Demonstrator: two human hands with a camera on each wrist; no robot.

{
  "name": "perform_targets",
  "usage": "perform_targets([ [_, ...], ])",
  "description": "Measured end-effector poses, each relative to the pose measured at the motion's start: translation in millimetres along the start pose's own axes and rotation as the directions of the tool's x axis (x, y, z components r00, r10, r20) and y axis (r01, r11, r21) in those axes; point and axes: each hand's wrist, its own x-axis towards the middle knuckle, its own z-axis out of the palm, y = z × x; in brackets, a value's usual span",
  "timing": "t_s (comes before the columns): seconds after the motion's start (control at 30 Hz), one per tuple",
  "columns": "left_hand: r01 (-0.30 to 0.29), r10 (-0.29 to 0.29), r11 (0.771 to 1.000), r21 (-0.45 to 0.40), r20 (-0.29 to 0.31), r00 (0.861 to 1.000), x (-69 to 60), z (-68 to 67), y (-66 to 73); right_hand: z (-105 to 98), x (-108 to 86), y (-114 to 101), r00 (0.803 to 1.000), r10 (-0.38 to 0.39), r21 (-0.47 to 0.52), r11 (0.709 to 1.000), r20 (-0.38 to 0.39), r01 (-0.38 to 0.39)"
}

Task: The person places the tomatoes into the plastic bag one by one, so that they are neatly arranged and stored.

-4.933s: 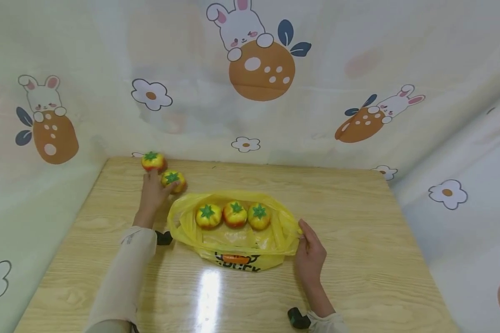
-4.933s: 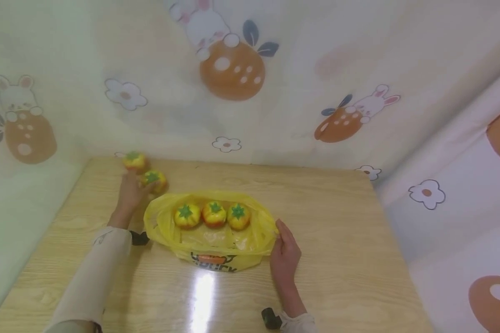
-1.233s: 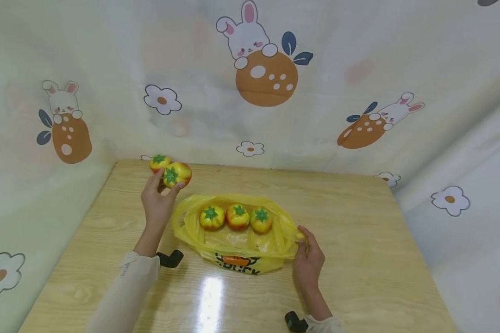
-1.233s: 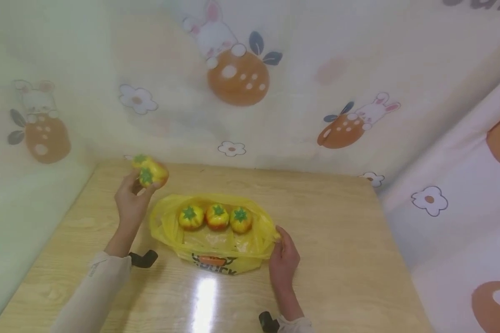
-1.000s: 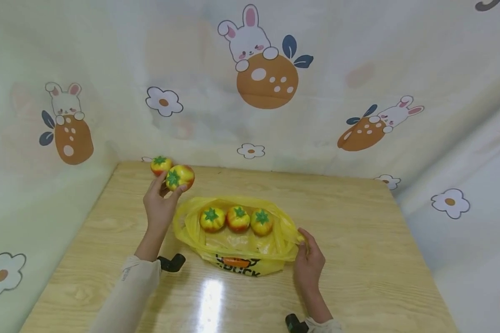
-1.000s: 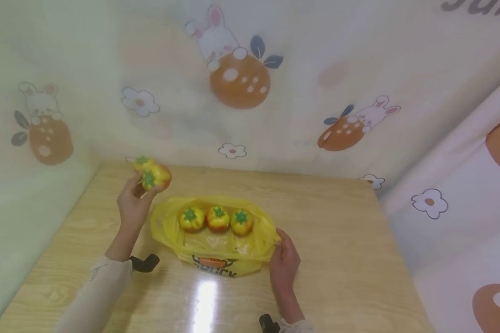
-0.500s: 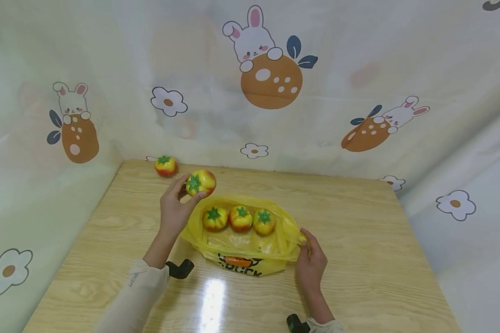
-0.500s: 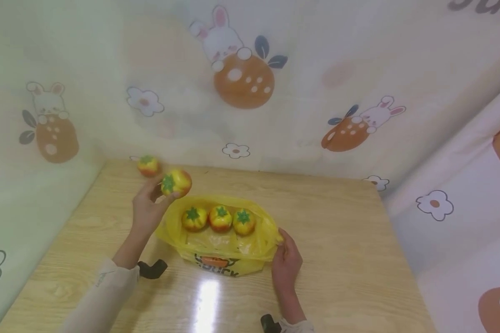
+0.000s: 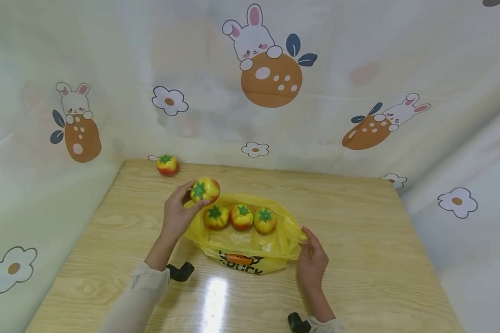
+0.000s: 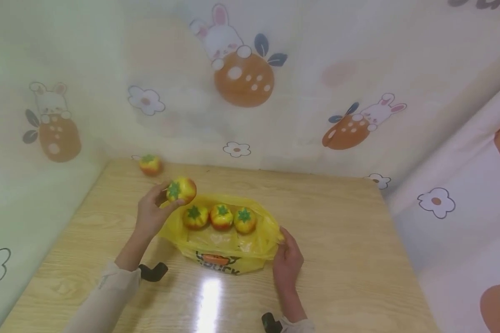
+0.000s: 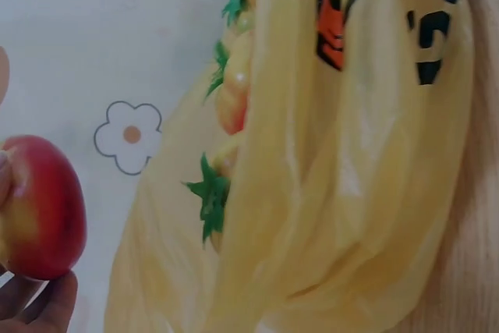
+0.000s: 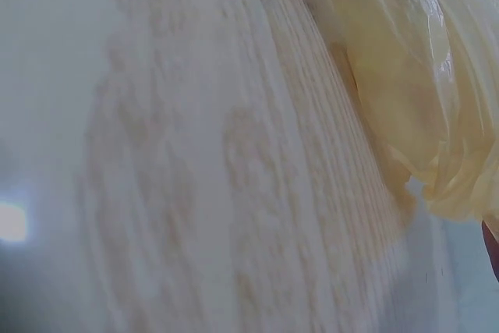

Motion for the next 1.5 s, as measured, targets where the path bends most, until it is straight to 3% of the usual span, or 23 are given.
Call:
perform_targets([
  [0.17,-0.042,0.040,0.999,0.017,0.069,0.997,-4.6,2.4,0.6,-2,0.7,1,1.000,-0.019,-0.011,1.000,0.006,0.019],
  [0.3,-0.111,0.102,0.992,0.053,0.148,0.984,-8.0,3.9,0.0,-3,1.6,0,0.999,-0.038,0.008,0.999,0.020,0.038],
  [0.4,-0.158,0.136,0.984,0.087,0.221,0.966,-11.8,3.7,-2.7,-3,0.5,2,0.999,-0.027,0.022,0.999,0.030,0.026],
  [0.6,-0.243,0.180,0.960,0.136,0.363,0.914,-18.5,2.5,-5.9,-3,-1.2,4,0.999,0.008,0.012,1.000,0.042,-0.008],
  [0.9,-0.158,0.026,0.963,0.220,0.504,0.863,-29.6,4.2,-8.8,-6,-2.7,2,0.998,0.039,0.007,0.999,0.043,-0.040],
  [1.07,-0.182,0.015,0.948,0.260,0.536,0.844,-34.6,3.5,-10.1,-6,-3.8,2,0.998,0.046,0.009,0.999,0.044,-0.046],
  [1.13,-0.190,0.011,0.943,0.273,0.546,0.838,-35.8,3.4,-10.6,-8,-4.6,-9,0.999,0.035,0.014,0.999,0.039,-0.036],
  [1.3,-0.180,-0.029,0.931,0.318,0.556,0.831,-38.6,4.1,-14.3,-8,-5.7,-17,0.999,0.019,0.021,1.000,0.026,-0.019],
  [1.5,-0.210,-0.029,0.906,0.368,0.548,0.836,-41.7,4.9,-19.9,-5,-5.4,1,0.999,0.016,0.031,0.999,0.032,-0.017],
])
